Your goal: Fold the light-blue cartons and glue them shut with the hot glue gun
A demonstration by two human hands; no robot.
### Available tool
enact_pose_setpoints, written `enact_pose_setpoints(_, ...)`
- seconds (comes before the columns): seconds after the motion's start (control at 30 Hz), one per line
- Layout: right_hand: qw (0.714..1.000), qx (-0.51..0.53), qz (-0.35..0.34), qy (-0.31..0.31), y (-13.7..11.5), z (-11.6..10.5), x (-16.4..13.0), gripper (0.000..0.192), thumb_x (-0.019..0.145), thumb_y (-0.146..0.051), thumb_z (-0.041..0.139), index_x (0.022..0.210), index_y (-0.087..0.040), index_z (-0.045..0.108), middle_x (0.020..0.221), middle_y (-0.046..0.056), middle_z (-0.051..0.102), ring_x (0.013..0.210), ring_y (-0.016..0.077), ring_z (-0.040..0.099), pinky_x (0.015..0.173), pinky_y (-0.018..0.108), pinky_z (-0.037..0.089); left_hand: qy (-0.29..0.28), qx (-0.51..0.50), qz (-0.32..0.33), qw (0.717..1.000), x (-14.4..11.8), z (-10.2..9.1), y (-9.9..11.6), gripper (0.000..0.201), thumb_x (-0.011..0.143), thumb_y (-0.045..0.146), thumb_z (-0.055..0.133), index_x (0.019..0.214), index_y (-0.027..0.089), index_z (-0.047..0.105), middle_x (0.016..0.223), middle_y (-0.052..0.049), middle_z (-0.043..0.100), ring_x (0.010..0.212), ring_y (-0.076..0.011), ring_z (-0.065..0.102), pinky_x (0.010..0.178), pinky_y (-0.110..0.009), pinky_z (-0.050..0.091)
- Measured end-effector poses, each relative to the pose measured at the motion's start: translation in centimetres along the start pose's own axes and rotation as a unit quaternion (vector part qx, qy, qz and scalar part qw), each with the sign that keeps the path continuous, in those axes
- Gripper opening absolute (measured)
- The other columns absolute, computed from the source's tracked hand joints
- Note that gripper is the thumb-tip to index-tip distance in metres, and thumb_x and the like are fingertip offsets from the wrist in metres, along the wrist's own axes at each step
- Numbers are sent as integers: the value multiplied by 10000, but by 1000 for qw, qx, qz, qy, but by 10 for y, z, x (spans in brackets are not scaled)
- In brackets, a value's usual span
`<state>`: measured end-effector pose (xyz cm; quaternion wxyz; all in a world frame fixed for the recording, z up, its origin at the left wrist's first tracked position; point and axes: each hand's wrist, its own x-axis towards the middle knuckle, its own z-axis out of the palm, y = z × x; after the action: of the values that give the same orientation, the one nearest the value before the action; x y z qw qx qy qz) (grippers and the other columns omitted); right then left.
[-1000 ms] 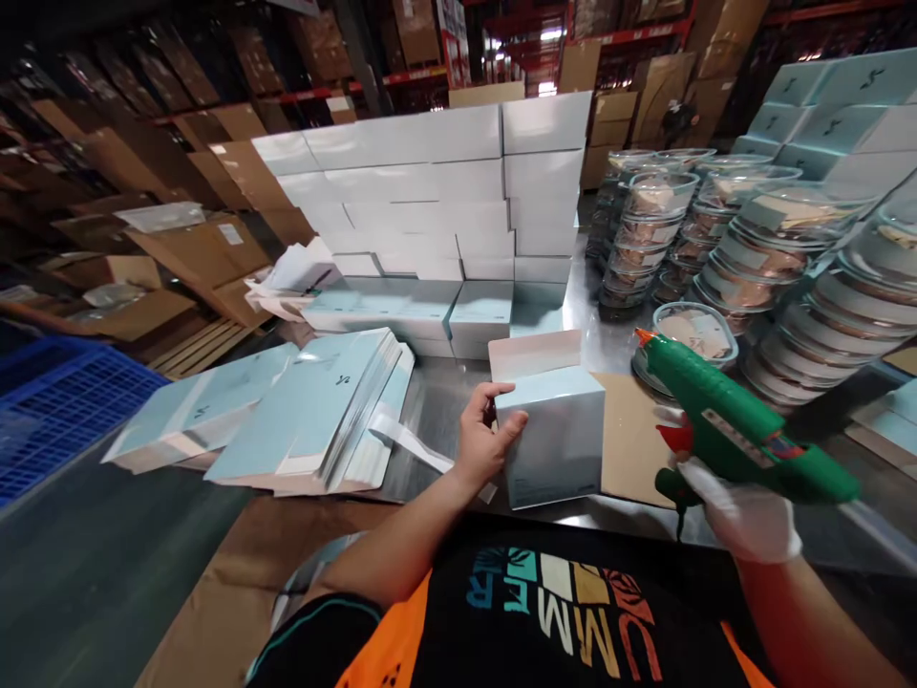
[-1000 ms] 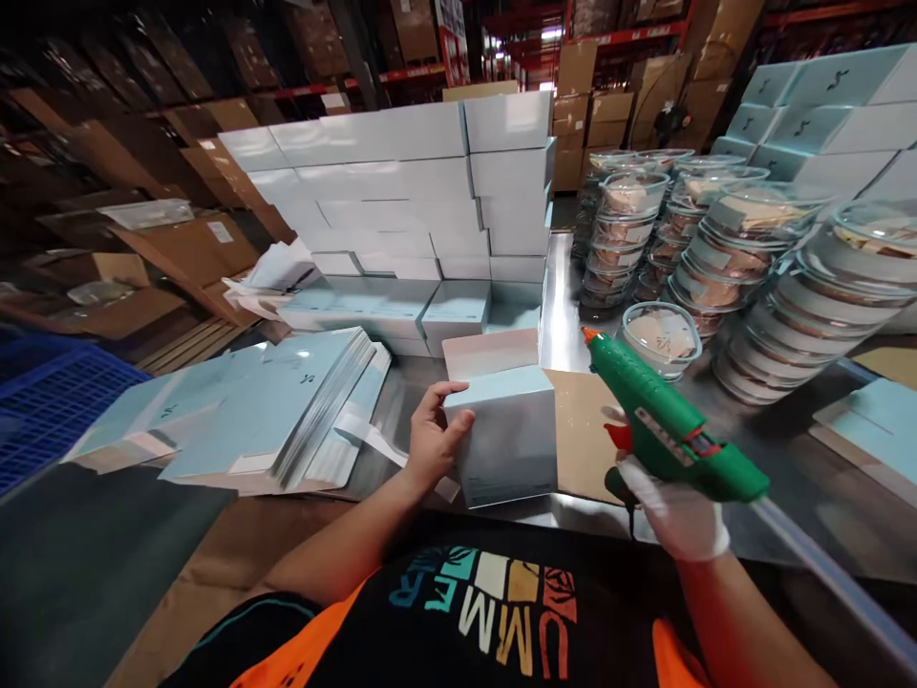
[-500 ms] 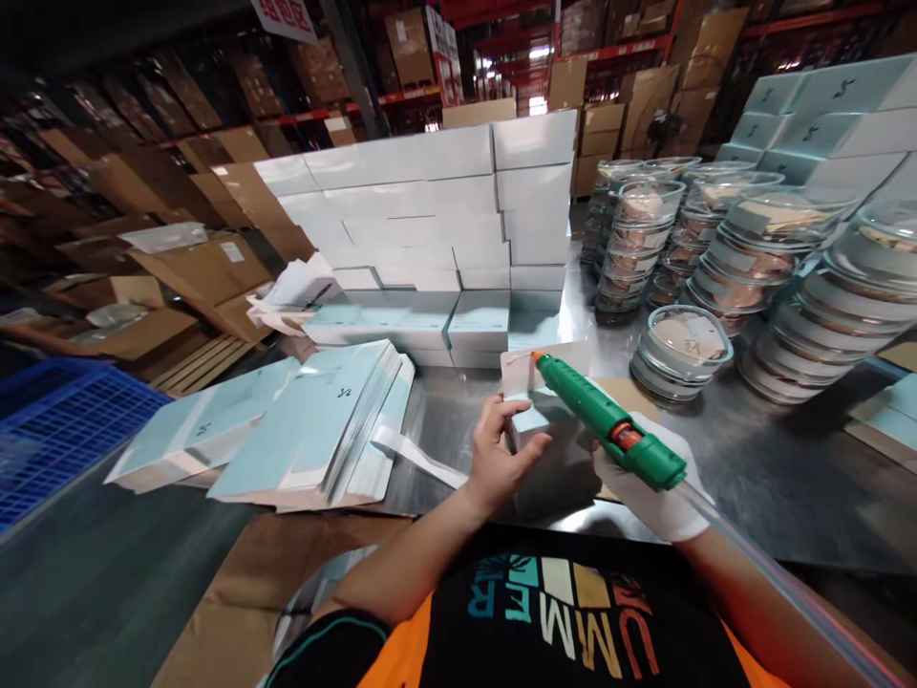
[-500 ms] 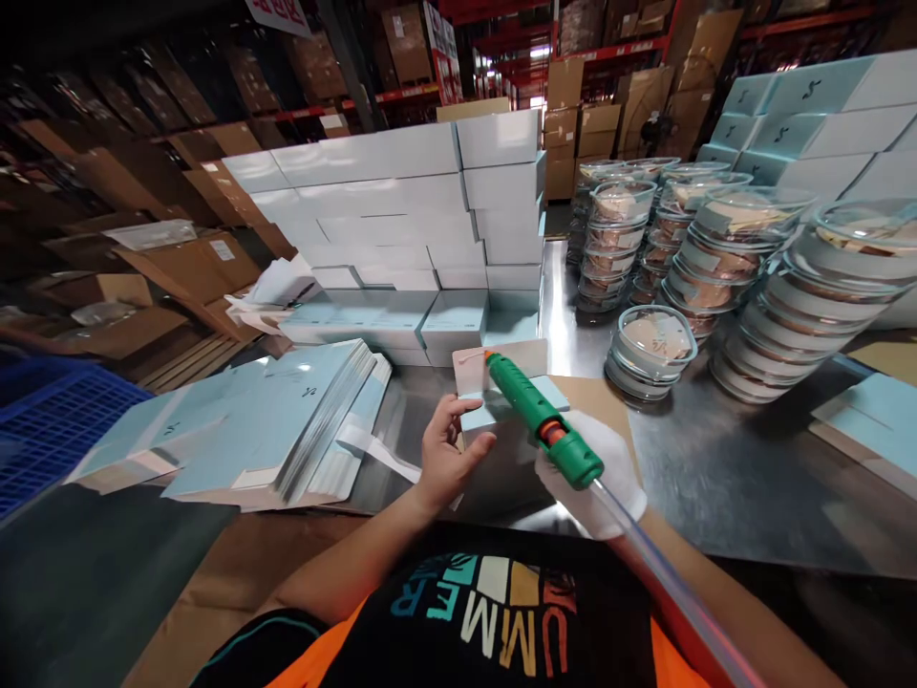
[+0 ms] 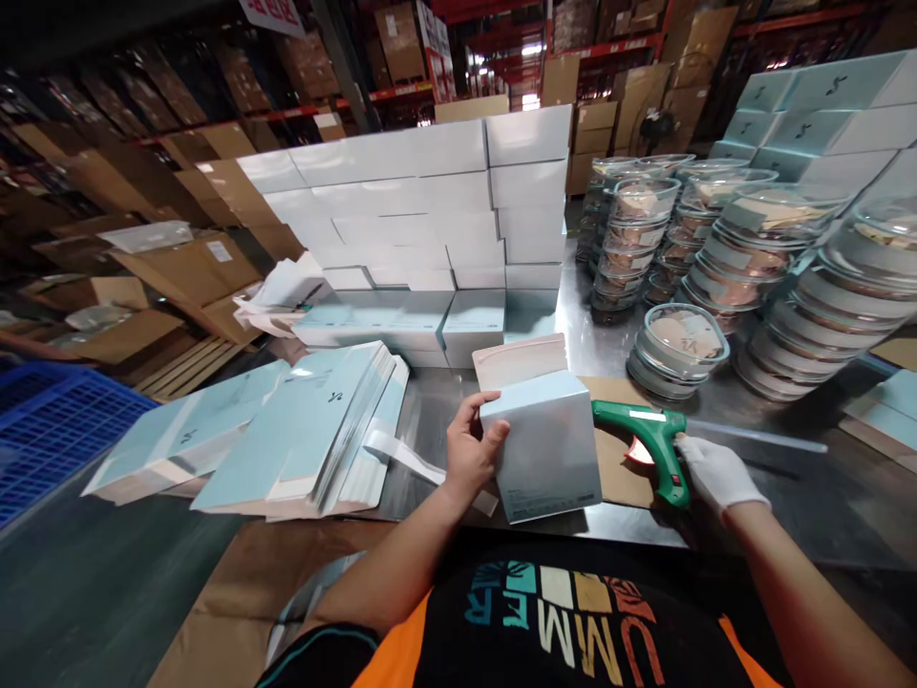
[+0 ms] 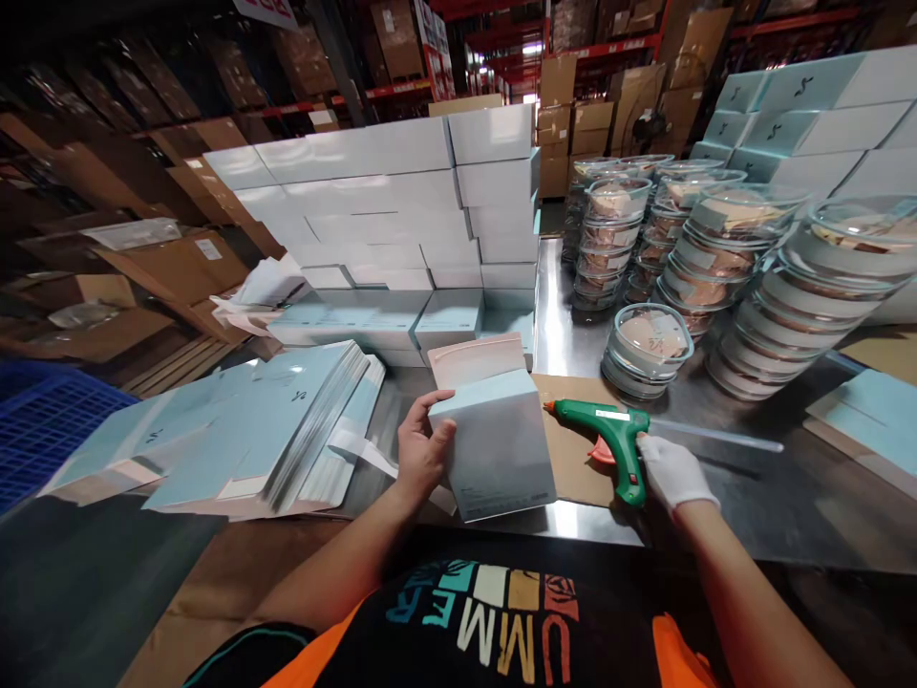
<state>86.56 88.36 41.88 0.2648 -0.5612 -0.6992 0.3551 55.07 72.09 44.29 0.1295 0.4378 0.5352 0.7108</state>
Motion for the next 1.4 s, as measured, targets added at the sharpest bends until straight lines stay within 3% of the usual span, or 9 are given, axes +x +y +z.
enact_pose_setpoints(0.13,997,28,-40,61,-17,4,-3,482,973,-696,536,958,-254,728,958,147,806,1006,373,762,931,483,590,-11,-8,4,1000,1,-1,-5,691,750,781,853,1100,193,760,924,-52,744,733,-186,627,666,-289,490)
enact_pose_setpoints(0.23,963,229,-138,-43,-66,28,-8,683,955,-700,562,1432,-213,605,1328,130,768,1194,317,735,1006,453,609,-34,-7,31,999,0,2,-7,661,775,774,840,1099,199,785,965,-66,756,795,-210,665,722,-307,520)
enact_pose_setpoints(0.4,925,286,-195,-155,-124,60,-12,539,842,-458,663,1327,-221,652,1283,95,767,1187,305,700,1092,472,567,-66,12,88,994,-4,-1,-12,589,805,703,861,1089,190,803,1130,-133,766,1088,-298,739,936,-378,571)
enact_pose_setpoints(0.67,904,215,-354,-108,-89,69,-9,724,716,-593,946,1232,-218,603,1616,230,533,1552,397,483,1246,549,440,-69,-90,163,980,8,-6,-17,449,855,473,921,1117,271,618,1205,-92,756,1231,-286,750,1061,-475,577)
enact_pose_setpoints(0.83,883,170,-410,-155,-84,63,-17,318,973,-483,771,1224,-291,739,1779,106,369,1541,342,524,1272,578,434,-217,27,212,953,25,-23,-3,332,896,564,853,1038,268,807,1154,-132,805,1269,-346,734,1104,-583,575)
enact_pose_setpoints(1.03,851,152,-474,-167,-93,53,-19,262,1027,-282,718,1266,-349,801,1603,79,610,1467,300,609,1242,546,489,-272,53,225,934,26,-32,6,252,1009,511,730,1064,304,863,1149,-107,859,1287,-334,737,1107,-609,579)
enact_pose_setpoints(1.13,859,162,-462,-149,-86,60,-20,303,1015,-273,724,1301,-361,772,1645,70,567,1472,292,603,1254,538,475,-279,71,224,931,25,-30,3,276,1014,523,718,1046,292,865,1120,-112,863,1278,-336,742,1096,-605,590)
enact_pose_setpoints(1.23,904,159,-368,-148,-69,74,-24,717,824,-420,893,1482,-311,628,1660,134,534,1472,376,590,1255,598,461,-265,102,243,928,22,-34,5,407,995,581,722,1262,287,812,1292,-150,818,1376,-352,693,1154,-608,552)
enact_pose_setpoints(1.4,952,181,-188,-157,-63,80,-12,827,700,-462,901,1411,-220,555,1295,162,759,1183,377,745,1059,542,626,-186,236,306,903,13,-88,47,871,891,752,744,1630,340,533,1703,-159,512,1562,-423,506,1289,-625,403)
